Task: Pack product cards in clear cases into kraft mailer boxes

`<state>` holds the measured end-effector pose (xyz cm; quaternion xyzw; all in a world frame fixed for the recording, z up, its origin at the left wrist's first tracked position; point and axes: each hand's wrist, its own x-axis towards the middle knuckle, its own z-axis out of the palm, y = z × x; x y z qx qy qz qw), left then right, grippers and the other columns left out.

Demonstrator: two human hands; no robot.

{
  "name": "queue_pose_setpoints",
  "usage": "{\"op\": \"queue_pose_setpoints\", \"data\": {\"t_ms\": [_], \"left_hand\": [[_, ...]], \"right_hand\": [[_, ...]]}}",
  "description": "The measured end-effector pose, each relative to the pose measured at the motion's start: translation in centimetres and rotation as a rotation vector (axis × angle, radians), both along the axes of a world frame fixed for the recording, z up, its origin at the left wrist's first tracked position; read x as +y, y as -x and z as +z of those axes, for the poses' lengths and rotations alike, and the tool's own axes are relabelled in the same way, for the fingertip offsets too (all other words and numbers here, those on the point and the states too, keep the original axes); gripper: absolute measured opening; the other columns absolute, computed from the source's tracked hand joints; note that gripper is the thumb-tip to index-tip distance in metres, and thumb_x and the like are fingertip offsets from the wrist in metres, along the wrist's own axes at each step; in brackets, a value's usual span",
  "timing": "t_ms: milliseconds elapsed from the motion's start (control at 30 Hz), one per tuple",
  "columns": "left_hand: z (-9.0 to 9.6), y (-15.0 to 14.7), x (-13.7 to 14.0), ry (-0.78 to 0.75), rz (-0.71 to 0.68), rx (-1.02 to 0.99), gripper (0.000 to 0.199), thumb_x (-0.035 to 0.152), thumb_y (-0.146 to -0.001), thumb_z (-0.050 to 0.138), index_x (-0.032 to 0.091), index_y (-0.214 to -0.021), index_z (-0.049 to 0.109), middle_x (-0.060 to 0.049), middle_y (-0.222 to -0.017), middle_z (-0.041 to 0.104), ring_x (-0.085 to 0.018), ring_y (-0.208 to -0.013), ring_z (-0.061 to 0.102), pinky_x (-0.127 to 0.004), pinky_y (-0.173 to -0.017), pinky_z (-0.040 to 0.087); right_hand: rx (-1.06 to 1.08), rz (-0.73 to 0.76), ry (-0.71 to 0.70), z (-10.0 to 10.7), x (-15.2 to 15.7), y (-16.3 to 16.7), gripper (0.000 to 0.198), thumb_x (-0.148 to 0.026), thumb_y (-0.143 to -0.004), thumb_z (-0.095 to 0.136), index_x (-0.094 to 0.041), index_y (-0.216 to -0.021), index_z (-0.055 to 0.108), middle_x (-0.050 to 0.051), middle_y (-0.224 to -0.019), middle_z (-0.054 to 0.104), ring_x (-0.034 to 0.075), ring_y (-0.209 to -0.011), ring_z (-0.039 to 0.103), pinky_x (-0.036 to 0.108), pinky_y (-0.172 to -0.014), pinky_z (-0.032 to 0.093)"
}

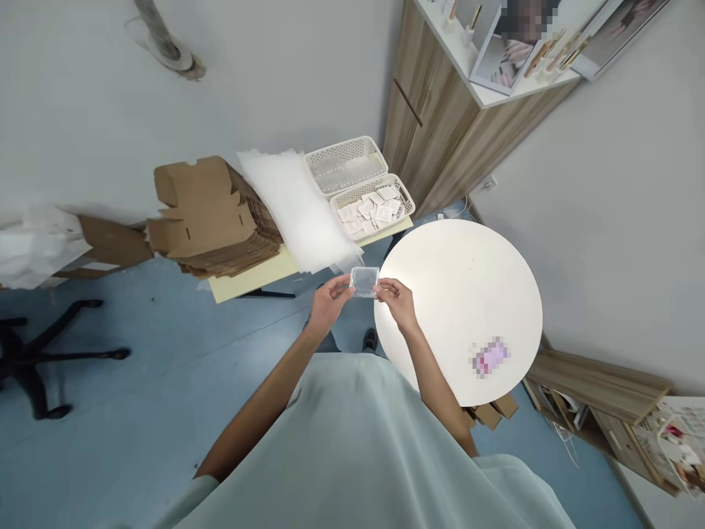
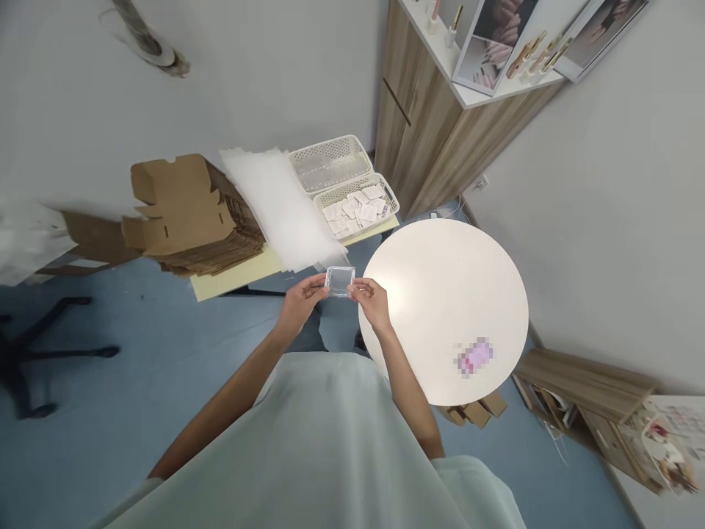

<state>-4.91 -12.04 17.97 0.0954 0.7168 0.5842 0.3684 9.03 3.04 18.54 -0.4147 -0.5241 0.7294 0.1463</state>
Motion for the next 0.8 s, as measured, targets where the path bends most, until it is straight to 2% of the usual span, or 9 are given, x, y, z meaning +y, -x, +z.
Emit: {"op": "queue_pose_setpoints", "data": {"t_ms": [100,200,400,600,800], "left_hand": [[-0.4,6.7,2.3,-0.004,-0.021,0.007,0.063,0.055,-0.076,0.090,0.019,-0.127,0.083,-0.015,-0.132,0.084,-0.031,-0.110,0.083,-0.045,-0.100,0.068],[0.1,13.6,4.6,0.009,-0.055,0.051,0.051,0.048,-0.078,0.087,0.019,-0.119,0.085,-0.015,-0.129,0.085,-0.030,-0.105,0.082,-0.043,-0.096,0.068],[0.4,25.1,9.3,0.009,-0.164,0.167,0.035,0.029,-0.083,0.076,0.019,-0.114,0.086,-0.015,-0.134,0.086,-0.028,-0.105,0.082,-0.043,-0.103,0.065],[-1.4,32.4,13.3,0.143,-0.277,0.272,0.036,0.020,-0.090,0.071,0.017,-0.123,0.086,-0.015,-0.137,0.085,-0.029,-0.109,0.083,-0.041,-0.109,0.063],[-2.8,36.5,15.7,0.275,-0.422,0.402,0.048,0.017,-0.098,0.064,0.014,-0.143,0.081,-0.014,-0.148,0.081,-0.030,-0.130,0.080,-0.039,-0.121,0.057]], "right_hand": [[-0.002,-0.060,0.004,-0.4,1.4,6.1,0.059,-0.063,-0.065,0.103,-0.024,-0.103,0.079,0.002,-0.095,0.082,0.018,-0.079,0.078,0.038,-0.086,0.069],[-0.004,-0.122,0.034,-0.5,2.8,12.3,0.059,-0.057,-0.062,0.105,-0.023,-0.101,0.077,0.000,-0.089,0.081,0.018,-0.078,0.079,0.036,-0.088,0.070],[-0.062,-0.242,0.086,-0.8,5.7,23.5,0.040,-0.028,-0.072,0.102,-0.021,-0.098,0.072,-0.002,-0.085,0.079,0.016,-0.079,0.080,0.036,-0.100,0.070],[-0.104,-0.302,0.103,-2.8,8.0,30.9,0.036,-0.017,-0.077,0.098,-0.020,-0.098,0.069,-0.006,-0.078,0.074,0.015,-0.077,0.078,0.041,-0.111,0.068],[-0.092,-0.304,0.074,-4.9,9.0,34.7,0.038,-0.018,-0.074,0.097,-0.020,-0.099,0.069,-0.004,-0.081,0.074,0.016,-0.079,0.077,0.040,-0.110,0.068]]}}
